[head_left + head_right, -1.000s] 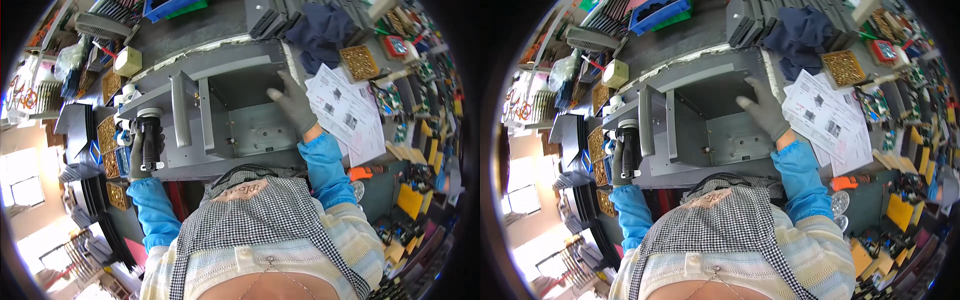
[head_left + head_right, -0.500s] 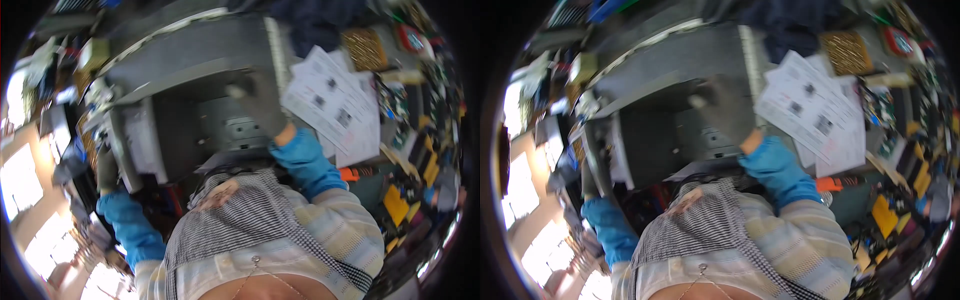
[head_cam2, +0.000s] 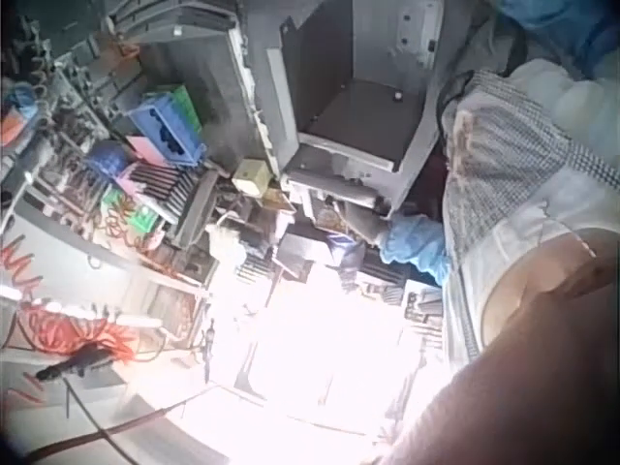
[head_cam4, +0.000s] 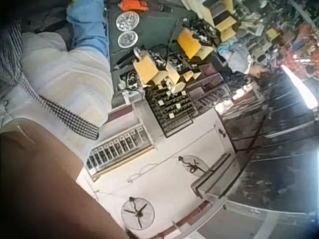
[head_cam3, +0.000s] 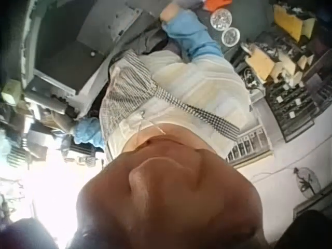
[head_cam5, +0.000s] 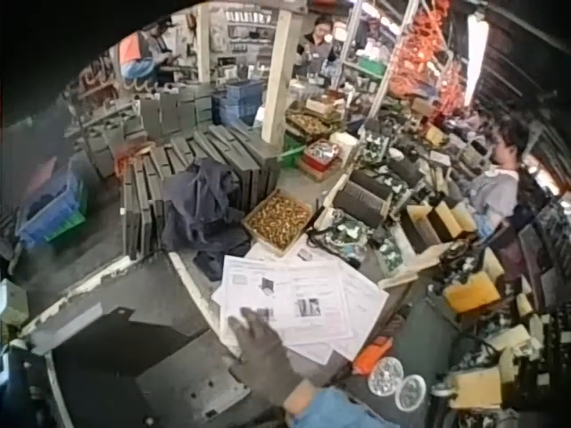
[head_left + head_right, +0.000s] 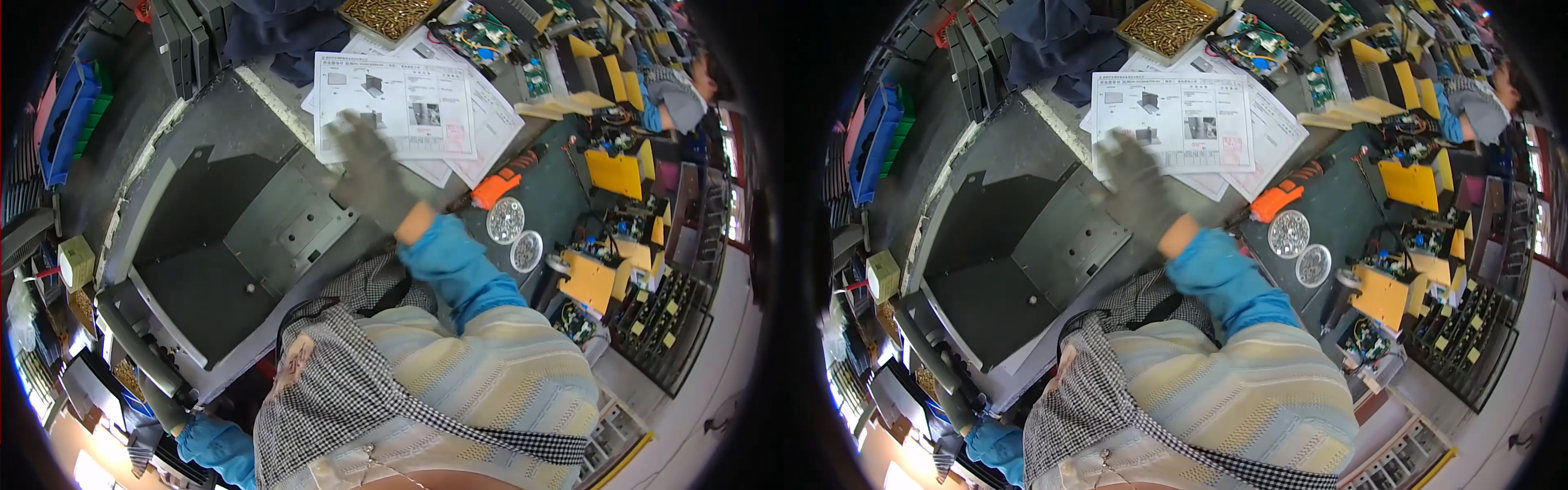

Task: The person fastens screws into a metal casing using an electric screwdriver, reads through instruction sheets, and attaches a cylindrical component to the frame, wiping it with a cloth and holding up the assembly for a colleague.

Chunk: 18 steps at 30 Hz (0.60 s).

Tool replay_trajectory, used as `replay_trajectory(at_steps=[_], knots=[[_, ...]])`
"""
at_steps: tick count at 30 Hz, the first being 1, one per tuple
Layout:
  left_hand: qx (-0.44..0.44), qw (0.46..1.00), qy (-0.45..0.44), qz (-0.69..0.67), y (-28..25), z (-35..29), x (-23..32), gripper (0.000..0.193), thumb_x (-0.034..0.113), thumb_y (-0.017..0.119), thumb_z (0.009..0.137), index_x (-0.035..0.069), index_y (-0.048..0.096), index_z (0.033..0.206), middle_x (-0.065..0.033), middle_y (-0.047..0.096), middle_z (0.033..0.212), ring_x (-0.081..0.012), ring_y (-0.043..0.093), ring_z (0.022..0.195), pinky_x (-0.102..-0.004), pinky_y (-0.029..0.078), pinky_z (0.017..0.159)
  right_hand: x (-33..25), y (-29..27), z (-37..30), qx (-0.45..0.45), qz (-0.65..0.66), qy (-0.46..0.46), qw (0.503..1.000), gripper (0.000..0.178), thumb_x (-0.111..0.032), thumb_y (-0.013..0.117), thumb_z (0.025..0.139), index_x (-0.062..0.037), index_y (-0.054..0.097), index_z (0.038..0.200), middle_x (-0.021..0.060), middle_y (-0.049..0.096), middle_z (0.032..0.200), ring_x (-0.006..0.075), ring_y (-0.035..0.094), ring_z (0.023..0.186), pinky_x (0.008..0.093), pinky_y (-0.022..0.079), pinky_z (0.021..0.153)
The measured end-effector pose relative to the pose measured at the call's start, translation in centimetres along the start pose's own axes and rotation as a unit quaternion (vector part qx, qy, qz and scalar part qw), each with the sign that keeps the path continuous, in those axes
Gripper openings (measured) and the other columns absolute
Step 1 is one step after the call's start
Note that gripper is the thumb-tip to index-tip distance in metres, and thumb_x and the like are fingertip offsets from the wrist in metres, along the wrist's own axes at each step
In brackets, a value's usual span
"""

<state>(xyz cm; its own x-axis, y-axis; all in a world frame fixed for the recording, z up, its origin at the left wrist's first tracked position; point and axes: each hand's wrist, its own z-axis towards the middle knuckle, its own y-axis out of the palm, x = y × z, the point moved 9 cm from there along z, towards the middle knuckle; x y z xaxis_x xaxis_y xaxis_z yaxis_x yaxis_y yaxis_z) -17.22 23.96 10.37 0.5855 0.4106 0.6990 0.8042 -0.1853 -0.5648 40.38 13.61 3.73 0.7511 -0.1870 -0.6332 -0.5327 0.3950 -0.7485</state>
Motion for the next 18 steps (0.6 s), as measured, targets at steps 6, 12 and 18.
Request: replay_trajectory(at_steps=[6,12,18], knots=[[-0.001,1.000,0.012,-0.014,-1.1,1.4,-0.4,0.041,0.031,0.063,0.096,-0.002,0.066,0.120,-0.0048,0.066,0.099,-0.0115,0.062,0.085,-0.0268,0.049,0.075,12.6,-8.9,-5.8,-0.020,-0.209,0.198,0.957,0.083,-0.039,0.079,0.082,-0.0110,0.043,0.152,0.0197,0.039,0.159,0.0404,0.035,0.147,0.0507,0.033,0.119],[0.019,0.997,-0.014,-0.075,-0.5,0.5,-0.2,0.037,0.030,0.062,0.097,0.000,0.067,0.119,-0.0055,0.067,0.099,-0.0136,0.063,0.083,-0.0280,0.050,0.073,14.7,-7.6,-7.5,-0.072,-0.261,0.253,0.929,0.082,-0.044,0.076,0.085,-0.0140,0.042,0.153,0.0123,0.041,0.160,0.0365,0.029,0.152,0.0528,0.023,0.123],[0.031,0.998,-0.029,-0.048,-0.6,0.3,-0.6,0.044,0.033,0.060,0.101,0.001,0.065,0.130,-0.0081,0.070,0.109,-0.0161,0.069,0.091,-0.0290,0.054,0.077,15.2,-7.0,-9.0,-0.028,-0.248,0.244,0.937,0.072,-0.044,0.074,0.087,-0.0128,0.050,0.147,0.0117,0.046,0.155,0.0349,0.033,0.149,0.0562,0.021,0.123]])
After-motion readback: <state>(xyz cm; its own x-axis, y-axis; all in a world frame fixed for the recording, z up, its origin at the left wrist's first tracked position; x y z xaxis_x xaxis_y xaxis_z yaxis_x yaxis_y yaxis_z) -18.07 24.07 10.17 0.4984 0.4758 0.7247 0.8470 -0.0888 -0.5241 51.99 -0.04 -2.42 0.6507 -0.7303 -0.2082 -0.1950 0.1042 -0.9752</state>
